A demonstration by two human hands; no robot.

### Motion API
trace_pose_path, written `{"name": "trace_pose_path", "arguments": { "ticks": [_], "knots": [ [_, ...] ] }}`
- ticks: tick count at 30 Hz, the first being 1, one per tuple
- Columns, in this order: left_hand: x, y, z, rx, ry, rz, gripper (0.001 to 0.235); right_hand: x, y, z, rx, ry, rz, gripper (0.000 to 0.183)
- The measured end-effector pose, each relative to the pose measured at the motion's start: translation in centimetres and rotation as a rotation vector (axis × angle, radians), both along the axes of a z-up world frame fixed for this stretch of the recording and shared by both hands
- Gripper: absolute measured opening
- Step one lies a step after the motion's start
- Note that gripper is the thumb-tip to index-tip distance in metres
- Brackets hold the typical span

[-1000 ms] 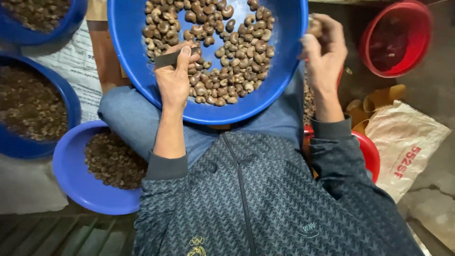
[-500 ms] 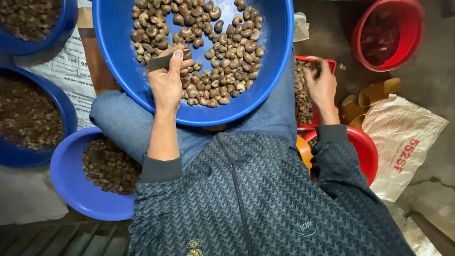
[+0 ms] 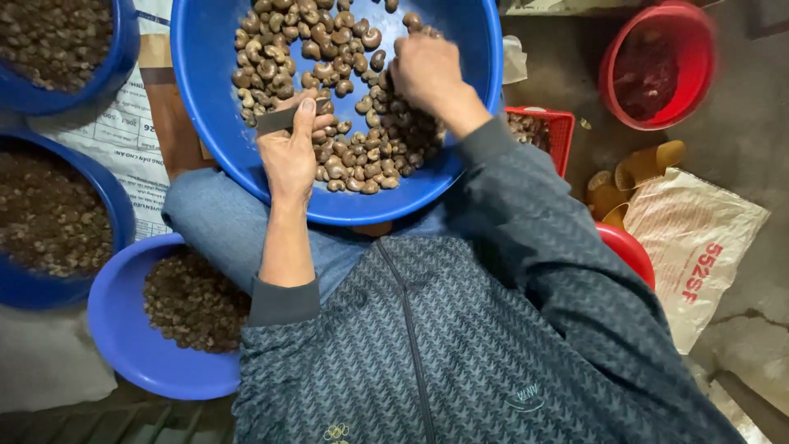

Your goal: The person sits on the floor and uses a small knife to peel the skin off cashew nuts. They pick up nuts from a large blue basin, peel them, and drop the processed nuts into a red basket.

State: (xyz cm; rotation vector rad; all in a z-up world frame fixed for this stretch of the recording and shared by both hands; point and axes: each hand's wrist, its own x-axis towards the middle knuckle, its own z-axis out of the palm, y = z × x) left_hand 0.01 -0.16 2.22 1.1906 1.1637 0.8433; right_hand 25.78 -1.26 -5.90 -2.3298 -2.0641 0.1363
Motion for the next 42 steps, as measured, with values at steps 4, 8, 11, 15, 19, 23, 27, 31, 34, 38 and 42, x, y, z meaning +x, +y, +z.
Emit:
{"name": "trace_pose_path", "arguments": {
  "ticks": [4,8,11,15,19,23,27,31,34,38,42],
  "knots": [
    [-0.1,0.2,0.1,0.015,-0.015,-0.019,0.026,-1.1,-0.1,-3.7,0.131,-0.157,-0.006,0.016],
    [0.1,0.0,0.5,-0.016,0.011,-0.032,0.026,-2.2,-0.7,-3.8,0.307,-0.145,-0.042,0.021],
    [0.3,0.1,0.6,-0.010,-0.006,-0.042,0.026,-3.2,-1.0,-1.7,0.312,0.062,-0.087,0.027],
    [0.2,0.2,0.7,0.001,-0.083,-0.011,0.025,-6.1,-1.8,2.2,0.127,0.714,-0.135,0.035],
    [0.2,0.2,-0.9,0.200,-0.054,-0.047,0.024,-8.2,-3.5,4.5,0.217,1.092,-0.215,0.026],
    [0.1,-0.1,-0.7,0.275,0.002,-0.141,0.026,-8.7,-4.3,4.5,0.154,1.378,-0.165,0.030],
    [0.1,-0.3,-1.2,0.244,-0.036,-0.127,0.021,-9.2,-3.6,2.3,0.121,1.451,-0.112,0.029],
    [-0.2,-0.1,-1.9,0.201,-0.103,-0.129,0.021,-9.5,-3.5,1.4,0.109,1.569,-0.113,0.028],
    [-0.1,-0.3,-1.4,0.197,-0.105,-0.164,0.026,-9.2,-3.5,1.8,0.100,1.529,-0.116,0.032],
    [-0.1,-0.6,-1.3,0.180,-0.123,-0.174,0.026,-9.4,-3.6,2.0,0.081,1.533,-0.158,0.033],
    [-0.6,-0.4,-1.8,0.181,-0.083,-0.101,0.025,-9.1,-3.9,2.8,0.100,1.429,-0.123,0.033]
  ]
}}
